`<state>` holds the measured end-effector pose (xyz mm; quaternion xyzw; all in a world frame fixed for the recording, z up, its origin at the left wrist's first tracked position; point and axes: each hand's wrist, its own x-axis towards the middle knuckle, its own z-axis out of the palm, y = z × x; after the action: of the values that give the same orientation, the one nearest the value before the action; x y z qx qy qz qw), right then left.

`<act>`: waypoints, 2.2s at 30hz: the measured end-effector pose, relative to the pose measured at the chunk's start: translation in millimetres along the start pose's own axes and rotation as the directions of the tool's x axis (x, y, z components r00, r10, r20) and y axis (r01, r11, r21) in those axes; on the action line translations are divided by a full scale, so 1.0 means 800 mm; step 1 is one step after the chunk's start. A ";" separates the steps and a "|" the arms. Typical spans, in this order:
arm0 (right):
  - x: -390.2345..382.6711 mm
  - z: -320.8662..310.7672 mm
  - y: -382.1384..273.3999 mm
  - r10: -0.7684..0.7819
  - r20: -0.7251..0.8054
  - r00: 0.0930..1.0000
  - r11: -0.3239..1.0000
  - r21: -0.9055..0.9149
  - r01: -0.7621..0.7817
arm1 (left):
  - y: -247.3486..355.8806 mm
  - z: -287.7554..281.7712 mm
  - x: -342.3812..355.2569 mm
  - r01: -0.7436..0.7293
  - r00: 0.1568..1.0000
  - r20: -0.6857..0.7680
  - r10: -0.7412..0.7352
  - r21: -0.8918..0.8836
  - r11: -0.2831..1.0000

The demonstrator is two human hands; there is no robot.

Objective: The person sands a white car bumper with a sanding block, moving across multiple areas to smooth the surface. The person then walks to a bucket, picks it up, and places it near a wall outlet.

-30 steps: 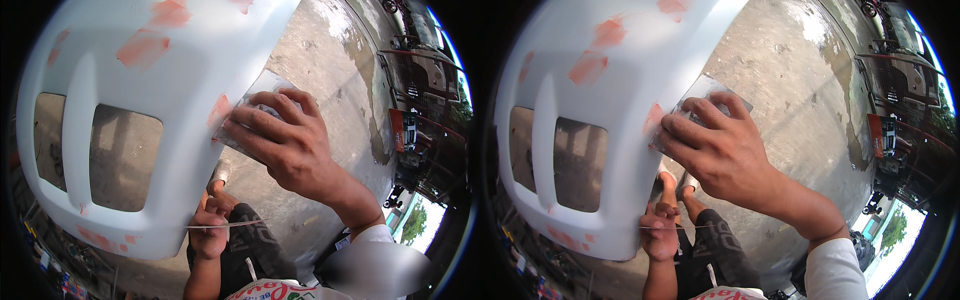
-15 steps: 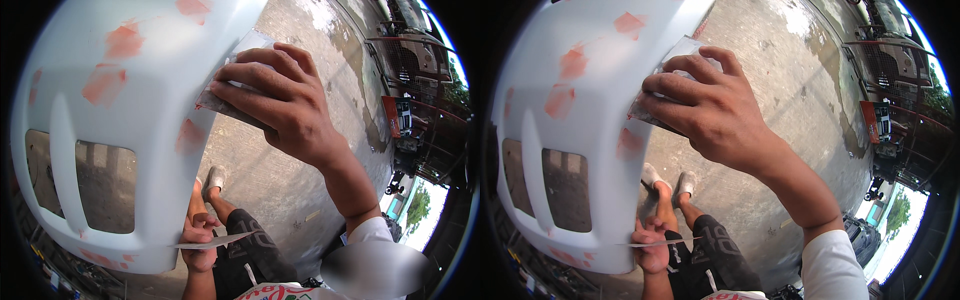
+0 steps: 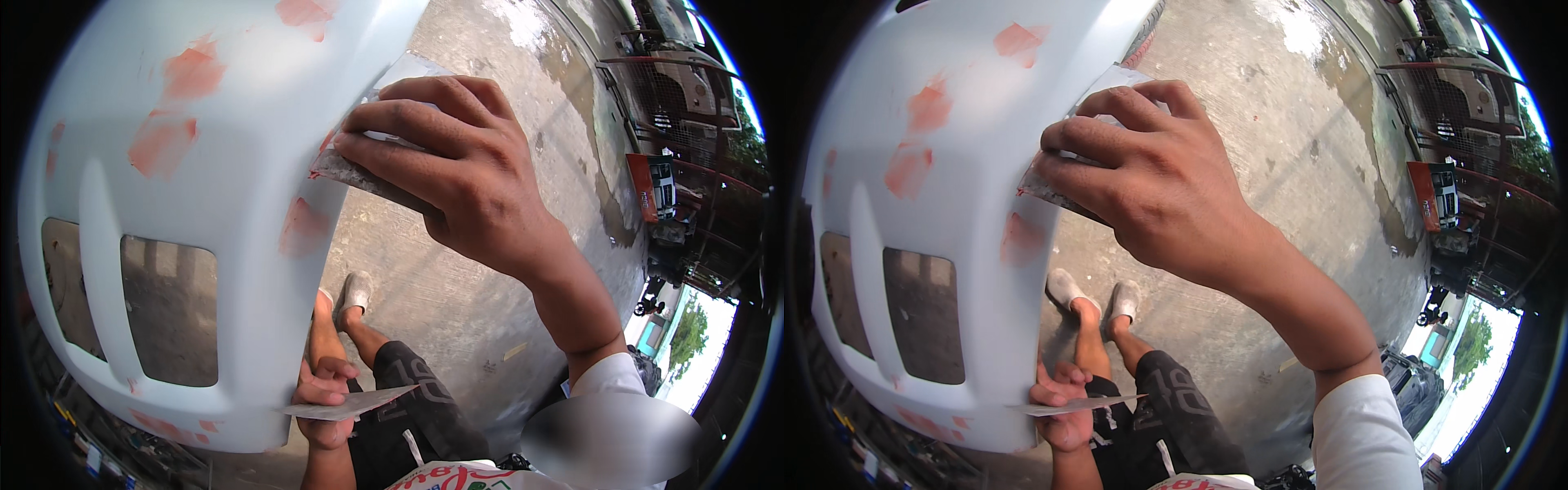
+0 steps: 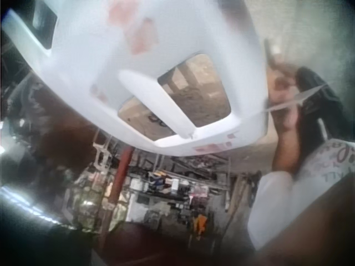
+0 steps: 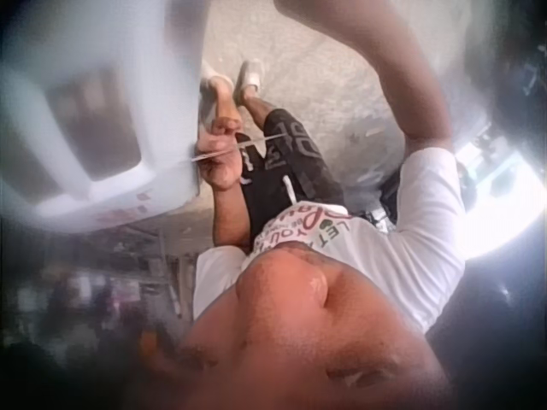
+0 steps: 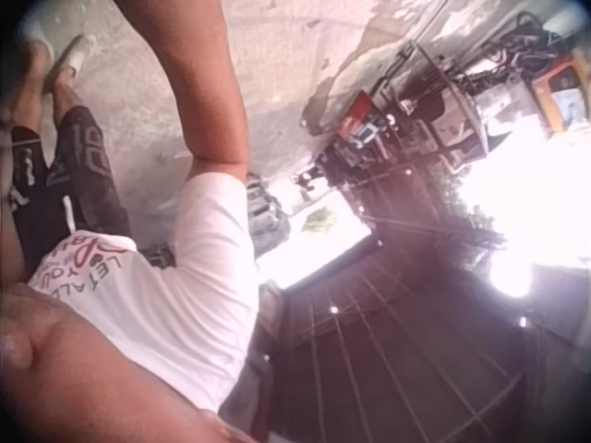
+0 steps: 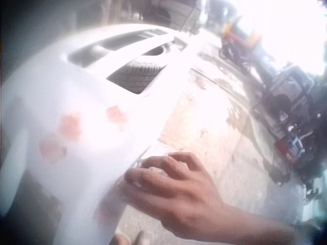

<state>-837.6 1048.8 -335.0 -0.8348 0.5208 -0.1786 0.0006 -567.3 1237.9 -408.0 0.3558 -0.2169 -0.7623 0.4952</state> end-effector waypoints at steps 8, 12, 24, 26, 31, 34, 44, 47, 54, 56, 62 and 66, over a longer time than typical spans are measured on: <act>-0.009 -0.025 -0.010 0.010 0.241 0.971 0.999 0.045 -0.022 | 0.008 0.002 0.001 0.053 0.998 -0.024 -0.054 -0.044 0.998; -0.030 -0.054 -0.002 0.107 0.290 0.951 0.984 0.108 -0.143 | 0.008 0.009 0.010 0.083 0.996 0.020 -0.085 0.074 0.994; -0.073 -0.063 0.141 0.367 0.264 0.892 0.838 0.323 -0.440 | -0.020 0.126 0.134 0.022 1.000 -0.017 -0.020 0.140 0.990; -0.065 -0.066 0.185 0.334 0.261 0.906 0.860 0.309 -0.406 | -0.037 0.159 0.162 0.013 0.998 -0.061 -0.006 0.117 0.993; -0.038 -0.079 0.292 0.280 0.220 0.934 0.904 0.266 -0.334 | -0.082 0.255 0.222 -0.008 0.999 -0.052 0.013 0.094 0.996; -0.032 -0.085 0.337 0.287 0.211 0.934 0.897 0.283 -0.340 | -0.097 0.303 0.253 0.021 1.000 -0.017 -0.019 0.095 0.995; -0.036 -0.096 0.424 0.375 0.313 0.873 0.800 0.367 -0.475 | -0.114 0.356 0.331 0.087 0.992 -0.097 -0.082 0.045 0.995; -0.008 -0.106 0.459 0.391 0.301 0.869 0.771 0.408 -0.489 | -0.115 0.380 0.364 0.080 0.987 -0.138 -0.080 -0.007 0.997; 0.100 -0.119 0.558 0.327 0.203 0.923 0.815 0.435 -0.384 | -0.126 0.412 0.478 0.086 0.991 -0.082 -0.102 -0.179 0.980; 0.129 -0.123 0.595 0.323 0.205 0.924 0.808 0.449 -0.382 | -0.126 0.422 0.527 0.055 0.993 -0.092 -0.074 -0.192 0.980; 0.164 -0.137 0.733 0.337 0.242 0.910 0.783 0.465 -0.414 | -0.125 0.496 0.670 0.023 0.995 -0.094 -0.039 -0.160 0.987; 0.173 -0.134 0.825 0.355 0.263 0.897 0.730 0.521 -0.442 | -0.150 0.550 0.733 0.039 0.992 -0.116 -0.055 -0.138 0.990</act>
<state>-1389.2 646.3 -317.2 -0.6749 0.6092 -0.2596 0.3255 -1122.7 744.8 -395.1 0.3712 -0.1262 -0.7641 0.5123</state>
